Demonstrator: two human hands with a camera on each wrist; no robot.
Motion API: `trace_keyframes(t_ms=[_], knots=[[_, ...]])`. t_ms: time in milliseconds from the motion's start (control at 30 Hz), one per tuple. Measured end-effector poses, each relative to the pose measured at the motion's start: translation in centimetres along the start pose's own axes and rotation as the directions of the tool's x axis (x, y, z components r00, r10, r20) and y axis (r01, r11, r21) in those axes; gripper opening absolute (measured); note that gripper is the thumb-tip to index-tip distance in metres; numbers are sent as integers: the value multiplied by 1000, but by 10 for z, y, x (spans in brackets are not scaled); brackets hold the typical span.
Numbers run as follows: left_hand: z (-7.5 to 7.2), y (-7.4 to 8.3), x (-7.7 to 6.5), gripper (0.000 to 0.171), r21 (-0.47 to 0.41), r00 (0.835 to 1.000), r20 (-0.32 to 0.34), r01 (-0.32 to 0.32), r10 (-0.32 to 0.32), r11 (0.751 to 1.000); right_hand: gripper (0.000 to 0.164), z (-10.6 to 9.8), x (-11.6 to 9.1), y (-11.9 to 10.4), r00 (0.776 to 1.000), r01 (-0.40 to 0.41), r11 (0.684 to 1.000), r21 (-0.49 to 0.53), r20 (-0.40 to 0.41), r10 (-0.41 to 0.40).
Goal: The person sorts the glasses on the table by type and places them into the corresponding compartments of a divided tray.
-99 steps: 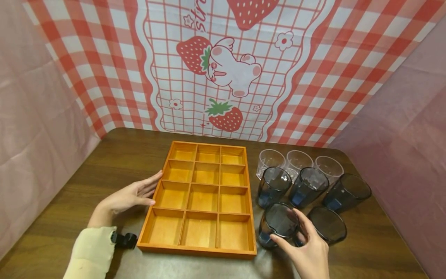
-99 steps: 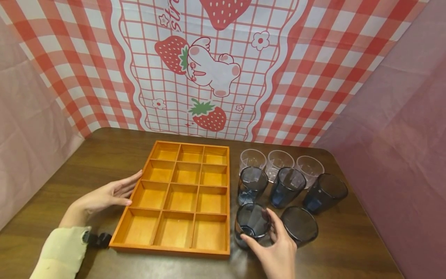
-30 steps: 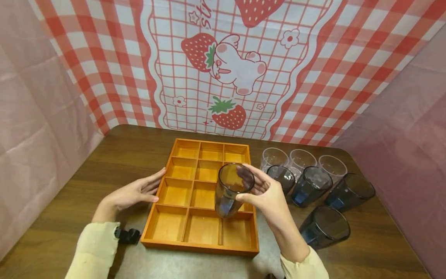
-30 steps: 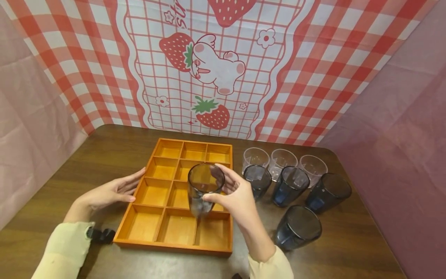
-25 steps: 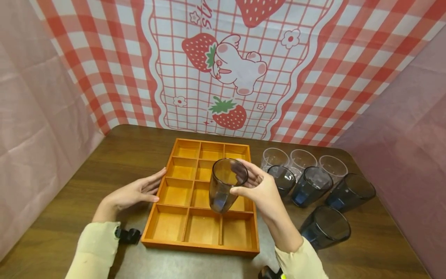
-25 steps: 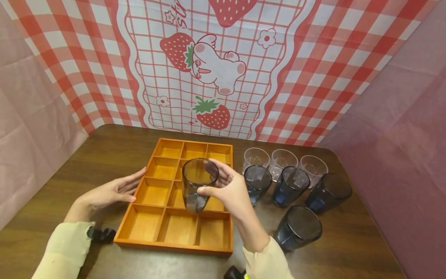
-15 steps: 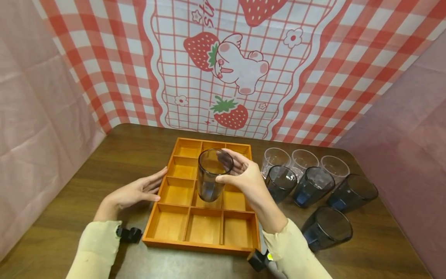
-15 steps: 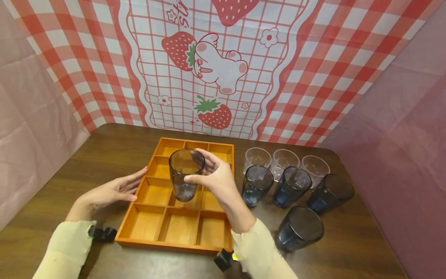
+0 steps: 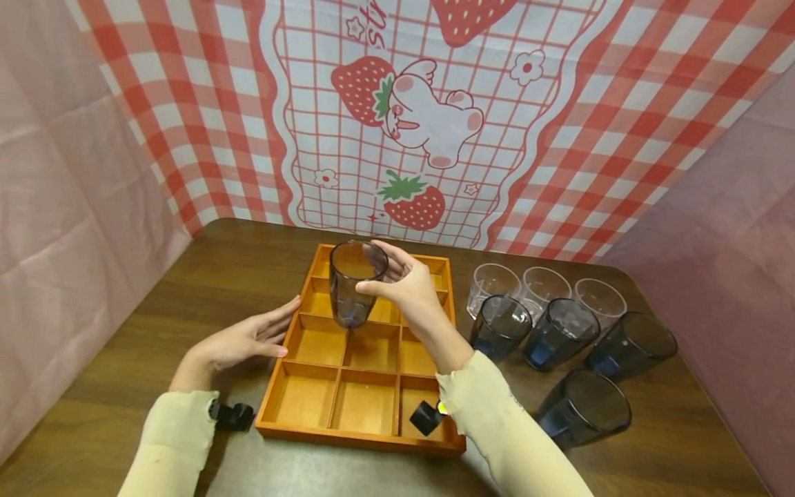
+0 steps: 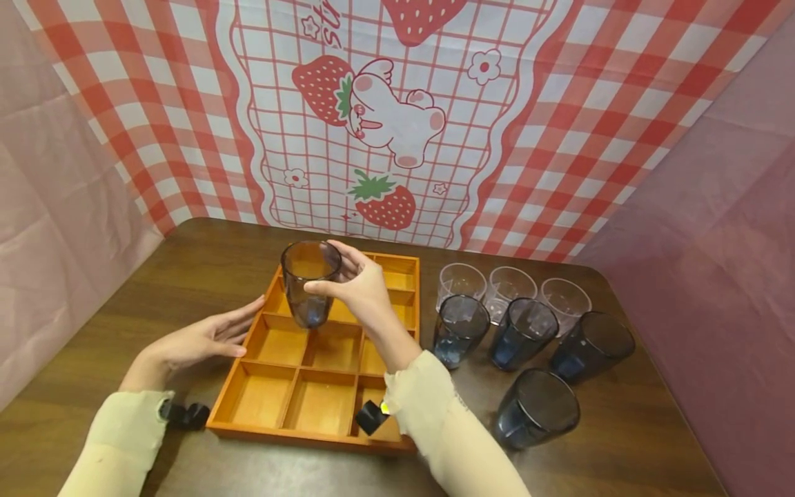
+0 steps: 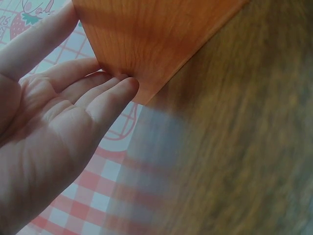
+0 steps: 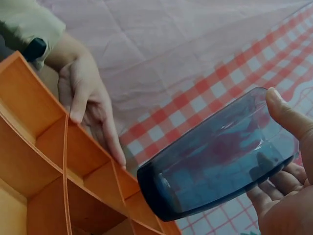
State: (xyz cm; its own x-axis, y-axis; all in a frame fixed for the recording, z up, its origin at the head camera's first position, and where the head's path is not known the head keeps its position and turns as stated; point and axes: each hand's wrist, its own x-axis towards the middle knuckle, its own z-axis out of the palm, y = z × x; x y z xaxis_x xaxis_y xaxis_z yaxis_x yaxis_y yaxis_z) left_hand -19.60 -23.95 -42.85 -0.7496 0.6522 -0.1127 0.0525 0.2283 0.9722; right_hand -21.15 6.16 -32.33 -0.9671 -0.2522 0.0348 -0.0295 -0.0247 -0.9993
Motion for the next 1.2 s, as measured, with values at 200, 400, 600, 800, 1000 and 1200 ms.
trace_keyframes(t_ms=[200, 400, 600, 800, 1000, 1200], knots=[[0, 0, 0, 86, -2, 1000, 1, -2, 2, 1000, 64, 11, 18, 6, 1000, -1, 1000, 21, -9, 2], [0, 0, 0, 86, -5, 1000, 3, 13, -13, 1000, 65, 18, 30, 12, 1000, 6, 999, 37, -20, -5], [0, 2, 1, 86, -5, 1000, 2, 18, -18, 1000, 66, 20, 40, 18, 1000, 23, 999, 23, -7, -23], [-1, 1, 0, 86, -4, 1000, -3, 28, -28, 1000, 68, 24, 48, 24, 1000, 21, 1000, -11, 4, -21], [-1, 1, 0, 86, -7, 999, -6, 37, -37, 999, 69, 26, 52, 29, 1000, 11, 1000, -21, -8, -11], [-1, 2, -1, 86, 0, 999, -4, 41, -41, 999, 69, 24, 55, 35, 1000, -3, 1000, 23, -22, 3]])
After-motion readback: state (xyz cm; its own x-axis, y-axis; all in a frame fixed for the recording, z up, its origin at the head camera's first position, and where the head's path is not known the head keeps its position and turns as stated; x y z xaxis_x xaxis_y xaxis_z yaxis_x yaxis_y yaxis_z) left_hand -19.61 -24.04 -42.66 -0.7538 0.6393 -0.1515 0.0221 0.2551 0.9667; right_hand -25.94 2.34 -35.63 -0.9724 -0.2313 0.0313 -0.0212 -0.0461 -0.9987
